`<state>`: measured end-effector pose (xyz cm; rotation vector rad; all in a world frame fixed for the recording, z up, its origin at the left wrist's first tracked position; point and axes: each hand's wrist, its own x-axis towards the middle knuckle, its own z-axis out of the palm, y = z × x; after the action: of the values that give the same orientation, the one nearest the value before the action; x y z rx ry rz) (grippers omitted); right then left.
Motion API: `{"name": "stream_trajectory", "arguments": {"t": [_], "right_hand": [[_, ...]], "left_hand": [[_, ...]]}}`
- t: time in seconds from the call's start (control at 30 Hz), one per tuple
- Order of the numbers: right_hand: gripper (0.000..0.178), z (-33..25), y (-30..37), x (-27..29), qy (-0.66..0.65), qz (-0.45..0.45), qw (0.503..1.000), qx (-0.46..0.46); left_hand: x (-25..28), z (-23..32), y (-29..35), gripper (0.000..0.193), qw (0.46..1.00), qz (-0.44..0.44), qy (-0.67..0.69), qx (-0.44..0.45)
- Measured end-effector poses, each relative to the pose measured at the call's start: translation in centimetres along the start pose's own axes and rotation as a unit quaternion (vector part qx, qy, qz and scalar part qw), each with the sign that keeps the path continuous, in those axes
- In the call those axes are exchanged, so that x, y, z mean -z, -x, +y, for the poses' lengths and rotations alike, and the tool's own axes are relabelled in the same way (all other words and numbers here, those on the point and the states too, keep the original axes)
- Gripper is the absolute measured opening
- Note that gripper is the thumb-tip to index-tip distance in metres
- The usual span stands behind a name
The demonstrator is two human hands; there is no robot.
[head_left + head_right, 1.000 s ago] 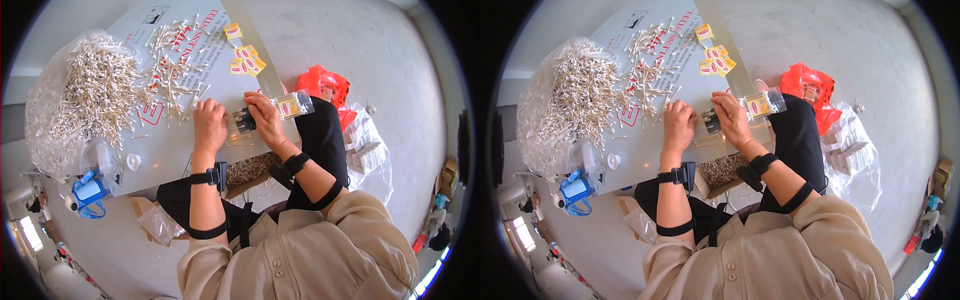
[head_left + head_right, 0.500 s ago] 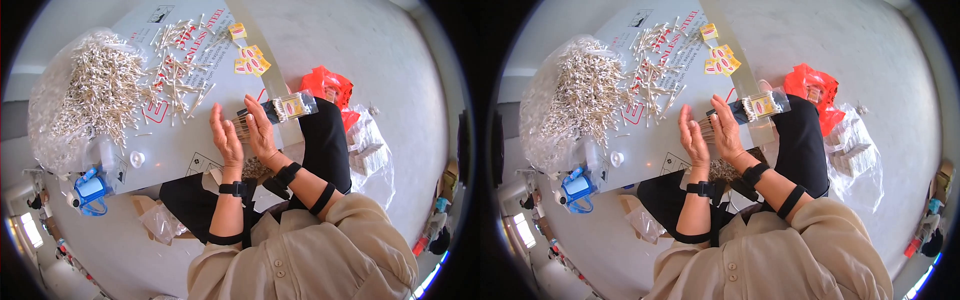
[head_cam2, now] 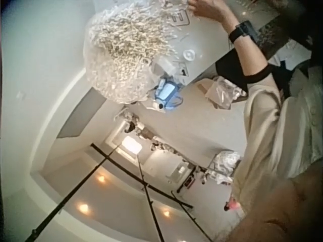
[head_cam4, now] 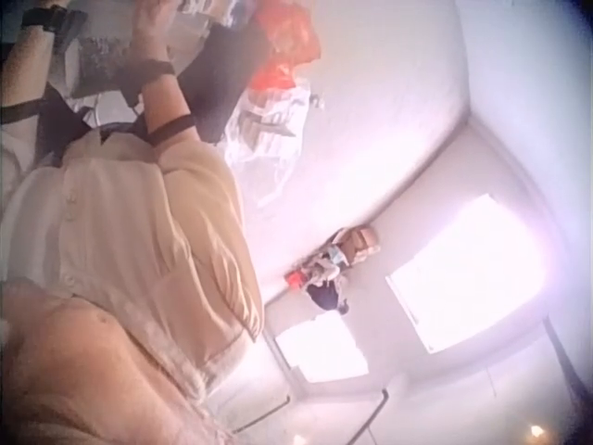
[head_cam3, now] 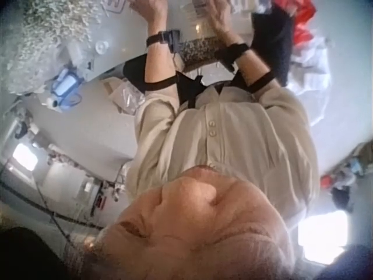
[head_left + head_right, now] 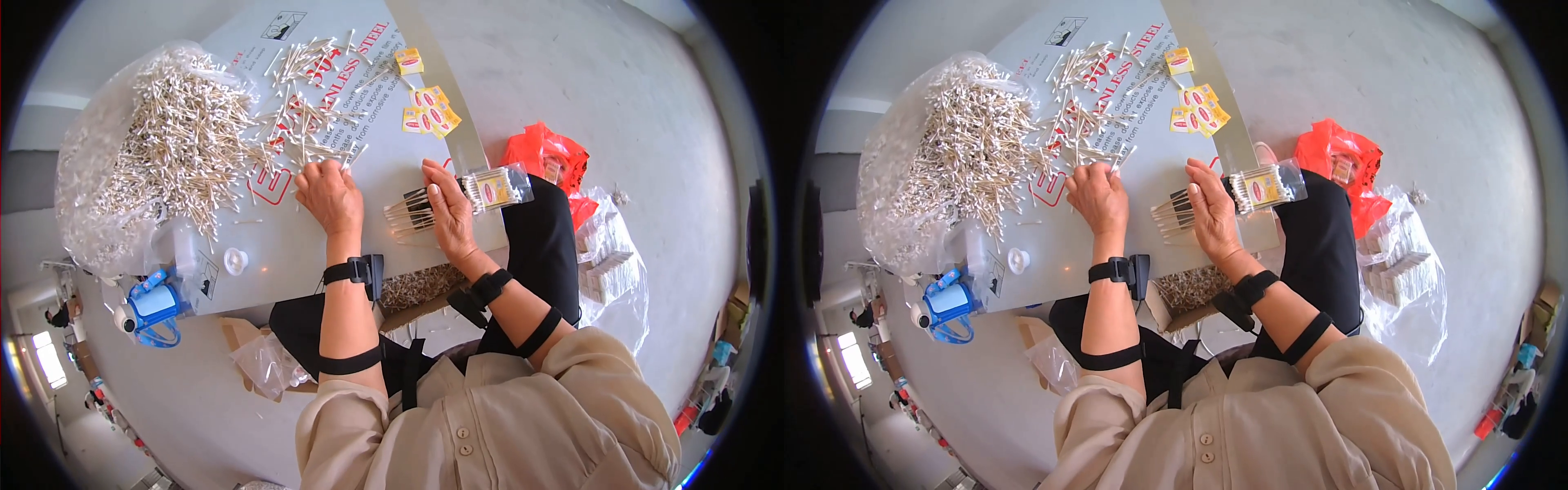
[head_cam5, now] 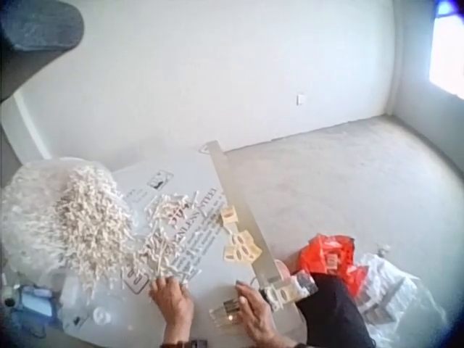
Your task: Packaging cotton swabs into clear plastic bags and applying labels on a production floor.
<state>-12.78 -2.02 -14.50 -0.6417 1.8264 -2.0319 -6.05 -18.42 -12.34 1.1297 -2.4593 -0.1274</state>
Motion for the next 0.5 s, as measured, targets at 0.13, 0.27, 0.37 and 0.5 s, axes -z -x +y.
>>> {"name": "stream_trajectory", "arguments": {"t": [0.13, 0.27, 0.37, 0.5], "right_hand": [[0.03, -0.1, -0.1, -0.2, -0.009, 0.004, 1.0, -0.005], [0.029, 0.1, -0.2, 0.3, -0.017, 0.011, 1.0, -0.02], [0.029, 0.1, -0.3, 0.3, -0.045, 0.018, 0.998, -0.033], [0.028, 0.0, -0.4, 0.2, -0.062, 0.021, 0.997, -0.048]], "left_hand": [[-0.7, 0.8, 0.8, 0.013, 0.993, -0.025, 0.068, -0.09], [0.2, 2.4, 2.0, 0.012, 0.979, -0.071, 0.131, -0.137], [0.3, 2.0, 1.6, 0.01, 0.966, -0.075, 0.21, -0.128], [-0.1, 1.8, -0.5, 0.009, 0.966, -0.081, 0.23, -0.09]]}}
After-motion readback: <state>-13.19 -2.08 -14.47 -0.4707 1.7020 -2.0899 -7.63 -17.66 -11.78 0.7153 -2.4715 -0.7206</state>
